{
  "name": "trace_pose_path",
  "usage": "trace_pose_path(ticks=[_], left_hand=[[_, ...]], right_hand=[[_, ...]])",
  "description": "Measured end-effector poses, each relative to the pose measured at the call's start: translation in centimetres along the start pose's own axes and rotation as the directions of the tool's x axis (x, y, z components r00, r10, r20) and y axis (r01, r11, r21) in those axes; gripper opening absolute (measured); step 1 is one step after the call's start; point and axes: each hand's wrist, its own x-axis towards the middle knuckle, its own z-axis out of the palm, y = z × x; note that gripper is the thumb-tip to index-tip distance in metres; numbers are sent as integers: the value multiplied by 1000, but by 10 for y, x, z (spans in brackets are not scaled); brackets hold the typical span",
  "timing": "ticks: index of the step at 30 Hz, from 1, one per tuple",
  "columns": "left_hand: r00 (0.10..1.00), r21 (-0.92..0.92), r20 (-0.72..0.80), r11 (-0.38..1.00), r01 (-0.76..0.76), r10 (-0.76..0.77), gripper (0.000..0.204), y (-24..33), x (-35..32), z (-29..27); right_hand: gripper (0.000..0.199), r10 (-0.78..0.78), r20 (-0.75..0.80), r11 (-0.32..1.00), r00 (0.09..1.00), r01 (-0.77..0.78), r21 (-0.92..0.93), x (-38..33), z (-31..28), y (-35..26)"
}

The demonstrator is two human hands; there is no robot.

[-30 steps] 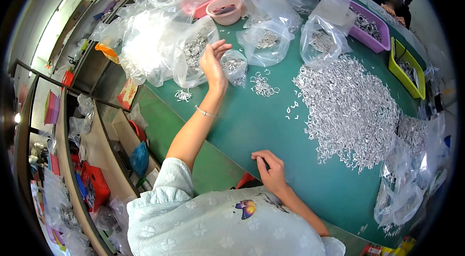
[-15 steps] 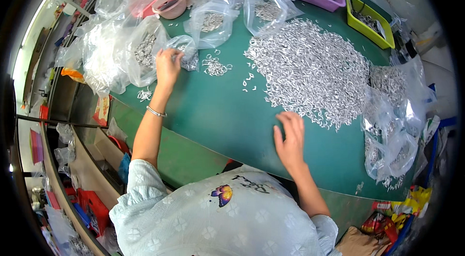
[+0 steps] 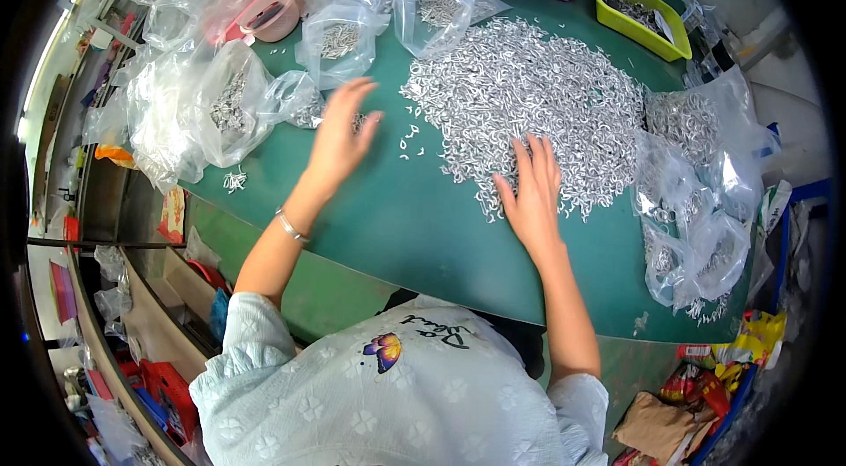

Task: The person sorts small curved metal parts by hand on a green workbench, picking them up from a large pile and placing them into individual plastic bags.

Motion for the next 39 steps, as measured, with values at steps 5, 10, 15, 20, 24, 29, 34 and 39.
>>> trace_pose_path(ticks=[5,10,15,20,24,29,34,39], left_hand=[[968,-117,229,990,-80,105,51,34,34,84],[899,85,409,974,-210,158,49,39,18,123],[826,-64,506,966,-248,246,46,59,-10,93],[749,-203,586,951,-233,308,48,79,-32,67],[862,-59,467,980,-189,195,57,87,-30,81],[774,-70,594,972,-223,221,56,90,-63,70],[823,10,563,995,-103,79,53,88,-71,56],[777,3,615,986,-168,130,51,98,-80,52]], right_hand=[[59,-113,94,981,989,126,-149,15,18,-2],[65,-202,289,972,936,228,-58,-8,1,-10],[59,-229,387,973,893,211,89,-33,-25,-11],[56,-135,312,982,940,85,171,-49,-38,7],[61,-105,262,993,959,89,74,-36,-28,-6],[54,-126,425,992,896,124,31,-54,-39,1],[47,52,190,998,980,-45,-44,-78,-43,22],[46,-27,342,994,939,61,-89,-76,-48,-9]])
